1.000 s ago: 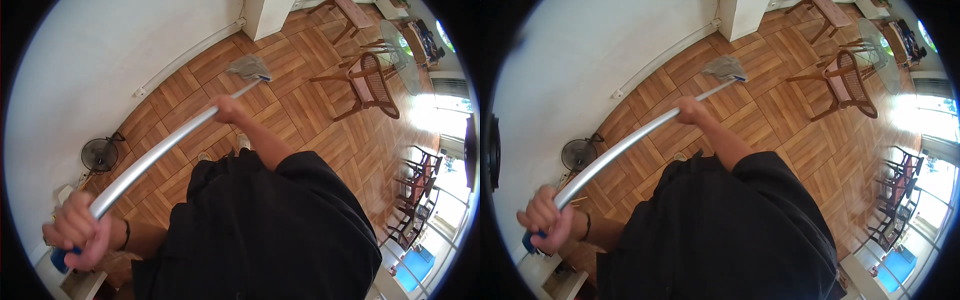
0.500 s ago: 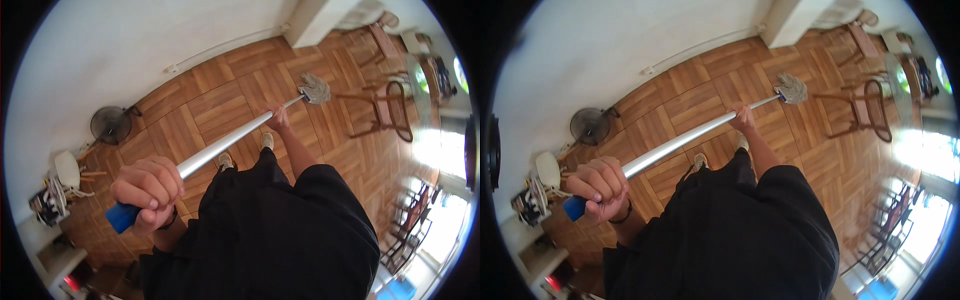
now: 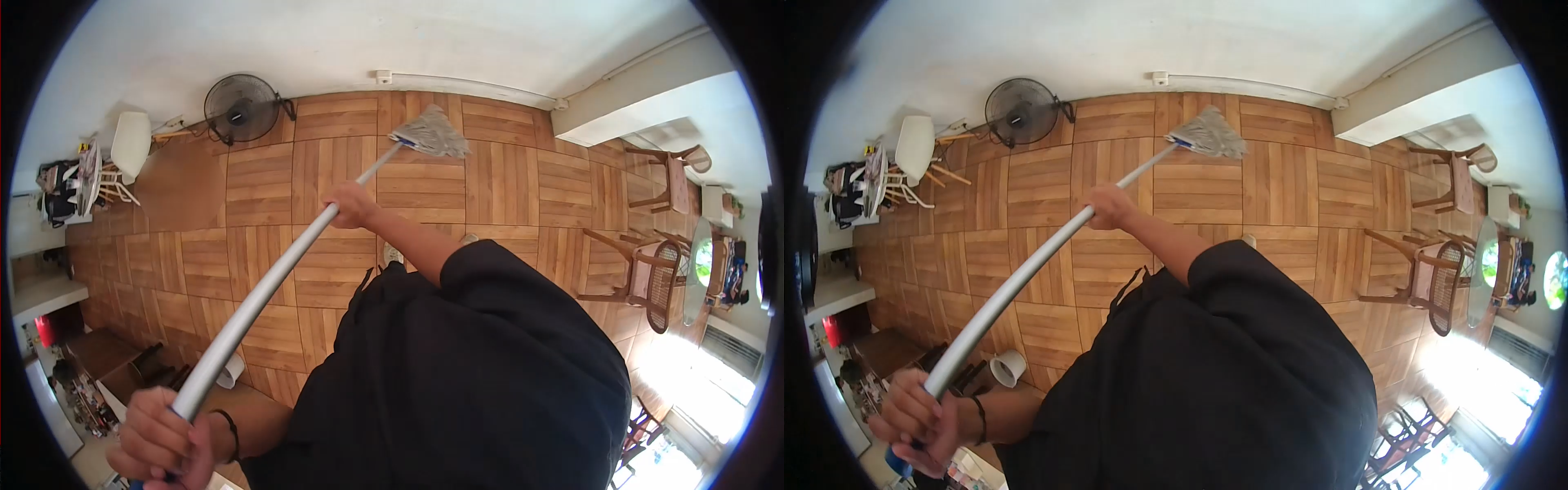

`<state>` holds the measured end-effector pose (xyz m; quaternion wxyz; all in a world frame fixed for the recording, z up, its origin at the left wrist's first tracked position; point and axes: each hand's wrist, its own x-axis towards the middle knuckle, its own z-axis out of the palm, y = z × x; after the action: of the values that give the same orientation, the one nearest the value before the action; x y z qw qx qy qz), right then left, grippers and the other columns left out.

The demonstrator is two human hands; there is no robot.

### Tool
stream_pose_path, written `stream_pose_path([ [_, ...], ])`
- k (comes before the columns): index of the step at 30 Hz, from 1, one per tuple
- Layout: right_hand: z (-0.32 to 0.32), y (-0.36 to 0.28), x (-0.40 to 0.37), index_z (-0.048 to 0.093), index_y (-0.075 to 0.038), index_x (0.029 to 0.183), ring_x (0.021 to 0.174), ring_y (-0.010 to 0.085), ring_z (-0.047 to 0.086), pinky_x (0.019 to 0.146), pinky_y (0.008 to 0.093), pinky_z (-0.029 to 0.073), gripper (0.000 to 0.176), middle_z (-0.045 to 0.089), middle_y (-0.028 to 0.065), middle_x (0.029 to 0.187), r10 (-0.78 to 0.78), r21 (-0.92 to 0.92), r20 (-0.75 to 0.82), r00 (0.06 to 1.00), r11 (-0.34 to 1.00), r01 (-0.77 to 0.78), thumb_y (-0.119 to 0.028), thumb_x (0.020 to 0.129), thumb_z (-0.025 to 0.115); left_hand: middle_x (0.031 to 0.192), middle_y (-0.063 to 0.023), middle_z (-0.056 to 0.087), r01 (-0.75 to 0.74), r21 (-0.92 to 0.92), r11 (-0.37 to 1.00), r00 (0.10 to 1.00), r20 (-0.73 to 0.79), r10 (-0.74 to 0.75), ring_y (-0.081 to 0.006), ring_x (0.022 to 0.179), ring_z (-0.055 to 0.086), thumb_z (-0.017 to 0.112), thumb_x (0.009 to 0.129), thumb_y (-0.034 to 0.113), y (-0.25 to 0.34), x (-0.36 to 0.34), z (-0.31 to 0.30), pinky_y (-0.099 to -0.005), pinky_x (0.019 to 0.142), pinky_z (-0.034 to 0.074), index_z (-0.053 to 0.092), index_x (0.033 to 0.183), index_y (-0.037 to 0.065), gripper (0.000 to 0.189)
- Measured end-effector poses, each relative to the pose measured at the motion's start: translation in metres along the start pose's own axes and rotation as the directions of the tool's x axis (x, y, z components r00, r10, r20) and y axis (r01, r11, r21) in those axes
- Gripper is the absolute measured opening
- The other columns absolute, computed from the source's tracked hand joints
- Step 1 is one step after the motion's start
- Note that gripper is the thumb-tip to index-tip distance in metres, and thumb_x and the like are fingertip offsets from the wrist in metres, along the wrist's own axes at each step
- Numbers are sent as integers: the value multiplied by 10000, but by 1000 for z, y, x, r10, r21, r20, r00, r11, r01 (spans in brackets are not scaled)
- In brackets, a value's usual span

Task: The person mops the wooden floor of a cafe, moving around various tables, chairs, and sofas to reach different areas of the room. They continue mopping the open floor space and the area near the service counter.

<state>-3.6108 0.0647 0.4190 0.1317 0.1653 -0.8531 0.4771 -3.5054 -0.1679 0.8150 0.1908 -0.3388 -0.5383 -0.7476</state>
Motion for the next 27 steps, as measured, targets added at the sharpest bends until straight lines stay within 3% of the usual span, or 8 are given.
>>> stream_pose_path([
  [3,21,-23,8,619,-144,652,661,345,621,572,446,481,93,629,94,671,-38,72,114,993,997,30,-176,654,706,552,29,320,-66,49,997,973,223,53,-98,461,319,467,1027,292,22,-8,8,-271,398,330,418,838,82,287],
  [10,31,-54,-39,632,-115,647,689,383,632,585,461,492,100,642,147,689,-54,-2,205,977,998,55,-188,628,697,568,12,340,-71,-71,995,980,180,83,-113,501,333,447,1035,299,58,-42,9,-285,493,376,437,929,57,265],
  [16,-51,-87,-124,665,-124,675,718,379,653,619,465,516,99,656,167,706,383,-130,310,870,924,-360,-215,634,660,585,32,281,30,-309,951,994,106,3,-106,495,299,458,1029,302,52,-65,21,-292,498,348,452,861,56,298],
  [19,-97,-75,-189,659,-112,676,728,380,658,637,467,528,117,661,164,706,483,-159,160,861,873,-461,-227,650,662,596,16,332,105,-375,921,989,140,-55,-116,486,338,460,1027,304,36,-73,57,-284,476,367,444,904,56,278],
  [20,-107,-70,-217,665,-113,688,736,380,659,647,468,532,123,666,158,719,523,-182,76,849,845,-504,-232,658,662,521,55,334,157,-252,955,987,76,-142,-58,439,333,643,883,280,36,-69,44,-207,507,314,354,745,145,348],
  [22,-126,-56,-271,675,-113,713,752,380,662,667,470,540,136,676,147,746,584,-216,-78,808,781,-585,-242,674,663,546,52,339,194,-332,923,979,130,-159,-67,470,332,646,879,280,15,-71,79,-217,548,307,362,758,137,341],
  [24,-158,-53,-328,694,-123,764,795,380,663,688,475,541,154,688,136,798,694,-198,-135,707,680,-706,-258,691,677,507,70,403,213,-396,893,969,205,-140,-42,385,359,671,902,296,1,-86,148,-213,439,249,401,791,138,333],
  [27,-208,-63,-431,700,-128,809,835,365,664,710,455,543,175,690,135,836,717,-148,-334,613,602,-785,-257,690,708,511,70,376,361,-558,747,900,418,-123,-57,398,337,679,892,330,-15,-124,225,-223,473,235,407,812,132,345],
])
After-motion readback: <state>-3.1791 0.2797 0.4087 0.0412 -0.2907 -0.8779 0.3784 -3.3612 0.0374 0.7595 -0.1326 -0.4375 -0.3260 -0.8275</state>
